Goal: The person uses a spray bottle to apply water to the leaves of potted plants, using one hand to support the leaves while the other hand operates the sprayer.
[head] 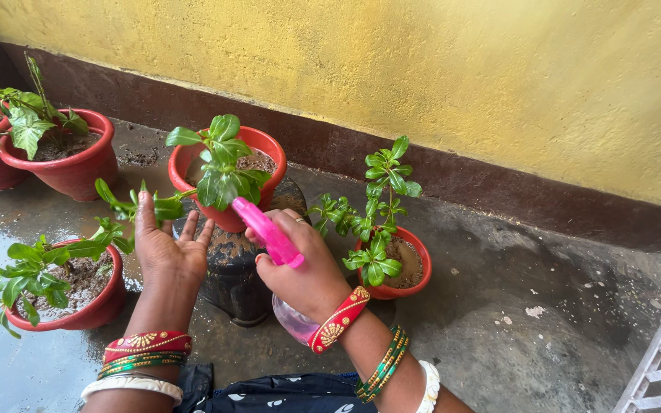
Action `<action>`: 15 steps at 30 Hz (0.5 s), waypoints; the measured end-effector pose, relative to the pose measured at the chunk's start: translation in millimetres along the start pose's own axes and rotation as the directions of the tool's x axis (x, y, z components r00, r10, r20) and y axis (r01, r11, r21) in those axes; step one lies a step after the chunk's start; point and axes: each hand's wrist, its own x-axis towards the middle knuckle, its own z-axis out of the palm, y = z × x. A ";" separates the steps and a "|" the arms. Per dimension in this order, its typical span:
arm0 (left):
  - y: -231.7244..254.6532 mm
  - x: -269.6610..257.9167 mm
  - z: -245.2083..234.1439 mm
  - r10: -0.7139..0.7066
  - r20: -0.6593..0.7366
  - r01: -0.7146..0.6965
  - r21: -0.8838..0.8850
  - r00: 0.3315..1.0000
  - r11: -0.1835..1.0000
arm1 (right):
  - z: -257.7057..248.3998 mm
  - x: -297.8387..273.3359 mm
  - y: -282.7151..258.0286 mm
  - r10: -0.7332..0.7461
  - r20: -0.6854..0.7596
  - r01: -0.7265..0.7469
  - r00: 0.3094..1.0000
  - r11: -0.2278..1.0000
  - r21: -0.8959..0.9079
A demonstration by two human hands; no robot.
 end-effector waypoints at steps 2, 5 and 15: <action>0.0 6.5 -7.3 0.001 0.059 -0.001 0.001 0.998 1.000 | 2.0 0.7 -1.6 -0.029 -0.001 0.029 1.000 1.000 -0.002; -3.1 21.4 -19.5 -0.005 0.142 0.002 0.020 0.990 1.000 | 4.7 1.6 -4.7 -0.026 0.005 0.026 1.000 1.000 0.004; 13.0 1.7 -11.0 -0.056 -0.276 0.121 0.223 0.960 0.967 | 12.1 1.5 -10.5 -0.061 -0.001 0.061 0.998 0.994 0.086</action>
